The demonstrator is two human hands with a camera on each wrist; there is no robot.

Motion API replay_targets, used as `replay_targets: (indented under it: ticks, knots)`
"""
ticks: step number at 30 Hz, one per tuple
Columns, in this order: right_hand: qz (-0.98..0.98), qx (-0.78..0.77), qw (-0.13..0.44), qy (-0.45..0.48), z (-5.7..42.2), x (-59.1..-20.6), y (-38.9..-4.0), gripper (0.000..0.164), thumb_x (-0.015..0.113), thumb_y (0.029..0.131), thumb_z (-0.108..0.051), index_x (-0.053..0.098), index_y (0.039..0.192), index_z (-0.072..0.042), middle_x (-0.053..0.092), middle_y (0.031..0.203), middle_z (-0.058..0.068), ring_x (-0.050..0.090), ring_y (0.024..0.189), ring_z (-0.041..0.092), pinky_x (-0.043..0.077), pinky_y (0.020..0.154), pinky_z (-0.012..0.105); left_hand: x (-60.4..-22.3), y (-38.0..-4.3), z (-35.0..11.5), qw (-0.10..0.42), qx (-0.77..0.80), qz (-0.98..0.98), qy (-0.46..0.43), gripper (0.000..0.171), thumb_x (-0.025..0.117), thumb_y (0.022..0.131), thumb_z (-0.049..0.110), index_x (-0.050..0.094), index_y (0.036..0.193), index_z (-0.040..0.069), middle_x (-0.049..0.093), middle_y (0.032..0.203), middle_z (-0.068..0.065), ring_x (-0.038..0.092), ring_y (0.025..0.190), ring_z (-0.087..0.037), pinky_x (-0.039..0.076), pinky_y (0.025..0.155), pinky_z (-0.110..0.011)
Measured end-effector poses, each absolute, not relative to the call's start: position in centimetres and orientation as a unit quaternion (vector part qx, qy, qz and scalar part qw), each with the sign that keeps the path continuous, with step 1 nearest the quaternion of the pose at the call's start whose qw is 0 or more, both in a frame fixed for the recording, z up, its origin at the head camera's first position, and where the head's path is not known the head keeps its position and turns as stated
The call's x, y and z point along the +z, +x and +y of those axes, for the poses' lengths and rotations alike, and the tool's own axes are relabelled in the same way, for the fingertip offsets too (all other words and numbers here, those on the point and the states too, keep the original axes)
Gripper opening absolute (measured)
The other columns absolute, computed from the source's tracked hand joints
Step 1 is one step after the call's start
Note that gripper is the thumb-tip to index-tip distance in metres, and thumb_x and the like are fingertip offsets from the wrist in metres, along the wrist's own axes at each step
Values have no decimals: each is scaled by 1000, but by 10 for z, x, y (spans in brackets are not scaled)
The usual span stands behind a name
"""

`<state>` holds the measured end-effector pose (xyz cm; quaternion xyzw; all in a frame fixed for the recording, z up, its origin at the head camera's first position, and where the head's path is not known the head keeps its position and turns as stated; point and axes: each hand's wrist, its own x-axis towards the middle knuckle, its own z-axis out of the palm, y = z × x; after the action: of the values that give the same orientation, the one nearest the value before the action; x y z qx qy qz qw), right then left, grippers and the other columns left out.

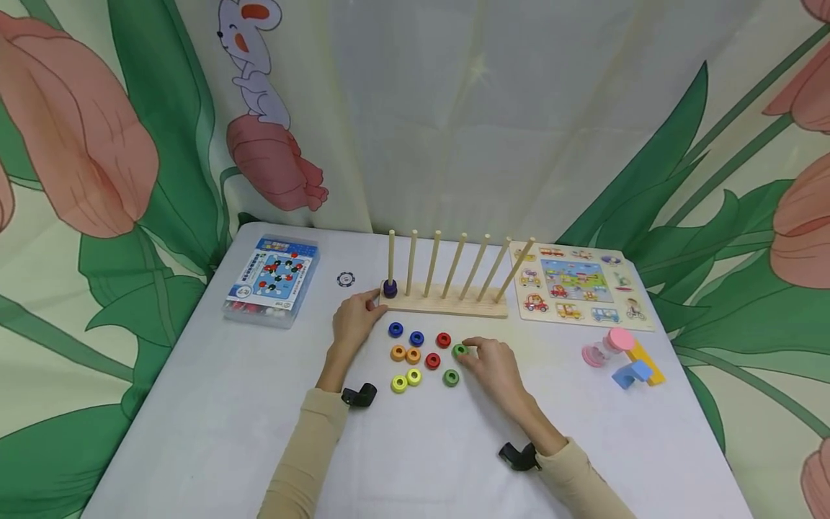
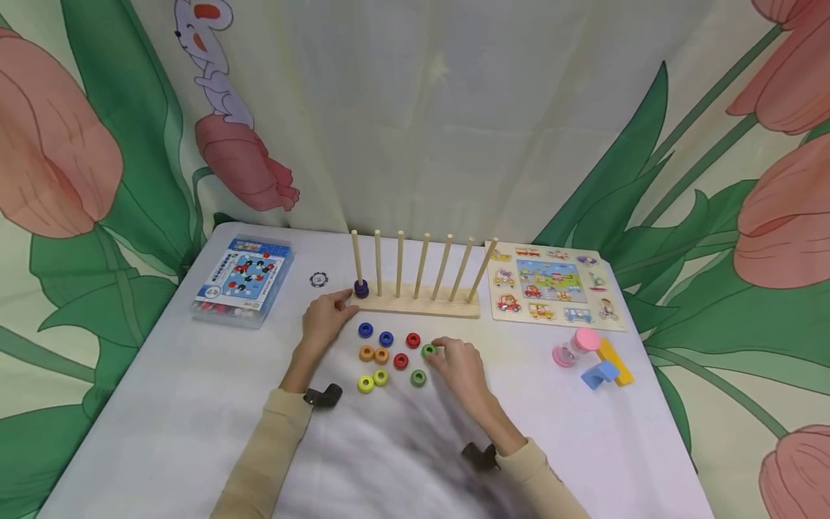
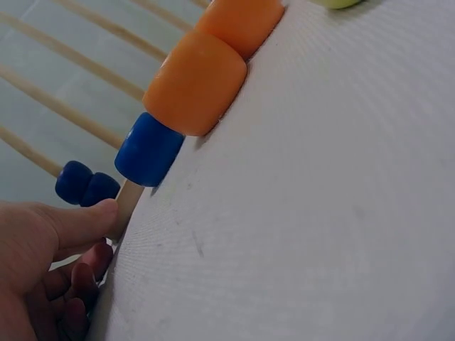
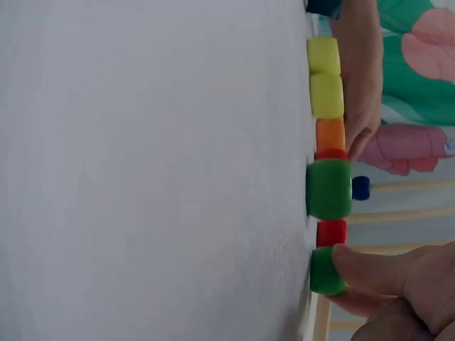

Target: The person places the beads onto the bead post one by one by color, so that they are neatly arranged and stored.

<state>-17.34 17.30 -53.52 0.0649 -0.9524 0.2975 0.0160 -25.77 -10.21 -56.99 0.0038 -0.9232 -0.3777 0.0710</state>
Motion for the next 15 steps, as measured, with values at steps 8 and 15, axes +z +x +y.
replay_targets:
  ticks: [8, 15]
  knots:
    - [-943, 321, 53, 67, 166, -529, -179, 28, 77, 81, -22, 72, 102, -4, 30, 48, -7, 24, 43, 6, 22, 40, 23, -571, -259, -103, 64, -373, -925, 3, 47, 73, 83, 36, 64, 125, 16, 54, 65, 5, 45, 52, -13, 34, 47, -28]
    - [-927, 331, 118, 130, 134, -478, -199, 30, 74, 84, -24, 71, 106, -4, 27, 49, -7, 21, 42, 6, 20, 39, 23, -569, -258, -104, 67, -377, -924, 0, 47, 73, 83, 35, 64, 124, 15, 54, 65, 4, 46, 52, -14, 36, 47, -30]
